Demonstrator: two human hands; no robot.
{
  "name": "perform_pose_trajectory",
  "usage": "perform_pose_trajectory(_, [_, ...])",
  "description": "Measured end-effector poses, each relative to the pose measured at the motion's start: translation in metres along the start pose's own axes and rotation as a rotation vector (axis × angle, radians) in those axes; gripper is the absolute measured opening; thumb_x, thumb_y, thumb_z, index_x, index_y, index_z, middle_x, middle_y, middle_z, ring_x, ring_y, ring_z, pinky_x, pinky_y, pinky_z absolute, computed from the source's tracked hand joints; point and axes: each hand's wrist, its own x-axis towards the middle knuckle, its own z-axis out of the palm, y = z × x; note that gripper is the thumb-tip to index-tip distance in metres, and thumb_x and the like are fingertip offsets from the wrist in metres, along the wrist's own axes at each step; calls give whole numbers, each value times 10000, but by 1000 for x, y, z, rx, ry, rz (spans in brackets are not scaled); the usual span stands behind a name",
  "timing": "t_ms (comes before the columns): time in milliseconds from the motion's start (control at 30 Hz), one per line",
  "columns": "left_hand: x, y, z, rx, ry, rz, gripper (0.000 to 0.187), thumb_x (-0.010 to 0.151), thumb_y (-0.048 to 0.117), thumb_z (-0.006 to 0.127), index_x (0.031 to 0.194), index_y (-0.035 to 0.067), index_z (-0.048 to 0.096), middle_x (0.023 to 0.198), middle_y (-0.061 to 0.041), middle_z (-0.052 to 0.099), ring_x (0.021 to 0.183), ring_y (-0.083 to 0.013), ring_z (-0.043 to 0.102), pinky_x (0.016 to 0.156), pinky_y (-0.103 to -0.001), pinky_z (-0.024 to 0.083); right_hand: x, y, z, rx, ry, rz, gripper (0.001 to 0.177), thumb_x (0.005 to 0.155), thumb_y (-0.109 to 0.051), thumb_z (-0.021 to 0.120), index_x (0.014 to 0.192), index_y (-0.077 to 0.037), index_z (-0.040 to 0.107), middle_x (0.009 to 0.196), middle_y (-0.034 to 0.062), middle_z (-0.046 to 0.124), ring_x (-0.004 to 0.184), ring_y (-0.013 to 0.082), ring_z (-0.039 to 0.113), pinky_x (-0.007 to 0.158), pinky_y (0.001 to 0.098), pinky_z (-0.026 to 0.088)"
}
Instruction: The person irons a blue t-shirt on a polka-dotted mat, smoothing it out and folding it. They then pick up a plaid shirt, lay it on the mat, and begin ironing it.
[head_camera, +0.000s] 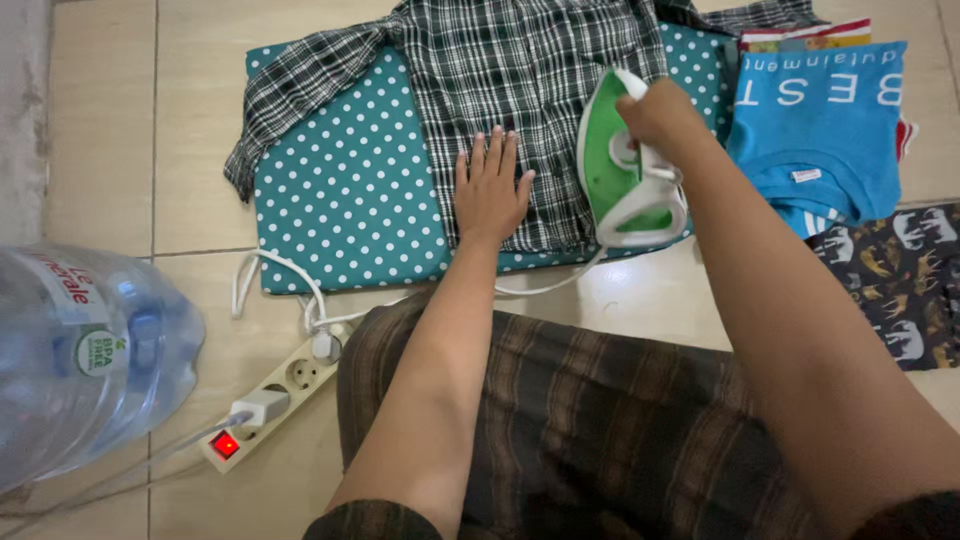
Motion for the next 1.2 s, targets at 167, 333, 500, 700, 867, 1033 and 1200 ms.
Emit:
perform_pose_trajectory(167, [1, -2, 3, -12, 16, 6, 635, 1037, 502, 425, 1570, 158, 394, 1644, -76, 354, 1516, -299, 288, 1230, -522, 192, -11, 34, -8, -157, -14, -22, 534, 981, -377, 630, 936, 151, 697, 712, 207, 723, 659, 325, 725, 666, 436, 567])
perform_pose_trajectory(333, [-2, -5, 8, 3, 21, 0, 638, 1056, 523, 413, 1584, 166, 382, 1658, -74, 336, 1536, -297, 280, 1254, -519, 191, 21, 31, -7, -231, 61, -3, 597, 1009, -431, 601, 919, 150, 703, 763, 218, 723, 760, 355, 753, 754, 458, 597])
perform_pose_trajectory(500, [-1, -6, -17, -36, 117, -99, 600, 1033, 453, 516, 1539, 146, 420, 1593, -122, 409, 1459, -318, 358, 1172, -534, 300, 27, 56, -10, -260, 104, -82, 550, 962, -416, 661, 919, 130, 719, 794, 252, 702, 791, 391, 709, 759, 482, 569])
perform_pose_trajectory(700, [-2, -19, -82, -180, -140, -742, 562, 927, 431, 732, 1335, 74, 587, 1338, -144, 630, 1208, -346, 633, 977, -478, 532, -10, 60, -22, -290, -62, 53, 568, 969, -391, 632, 924, 169, 716, 744, 248, 731, 696, 382, 726, 703, 478, 572])
perform_pose_trajectory(867, [-11, -43, -88, -187, -402, -750, 564, 741, 435, 887, 1125, 64, 705, 1178, -139, 717, 1094, -346, 701, 873, -461, 582, -31, 46, -25, -67, -60, 70, 554, 960, -354, 658, 941, 198, 684, 729, 248, 712, 630, 343, 718, 622, 468, 564])
perform_pose_trajectory(1033, [-15, -52, -70, -235, -340, -826, 329, 832, 243, 798, 1117, 88, 743, 1214, -151, 725, 1132, -356, 694, 902, -464, 585, -1, 17, -7, -95, -66, -120, 611, 981, -410, 684, 915, 197, 705, 745, 266, 710, 629, 338, 695, 639, 435, 537])
perform_pose_trajectory(1200, [-25, -68, -73, -258, -333, -792, 366, 828, 205, 804, 1147, 53, 708, 1227, -186, 700, 1164, -374, 665, 954, -465, 553, 11, 10, 3, -175, -117, -77, 564, 953, -408, 664, 938, 154, 705, 759, 251, 717, 663, 364, 719, 640, 457, 553])
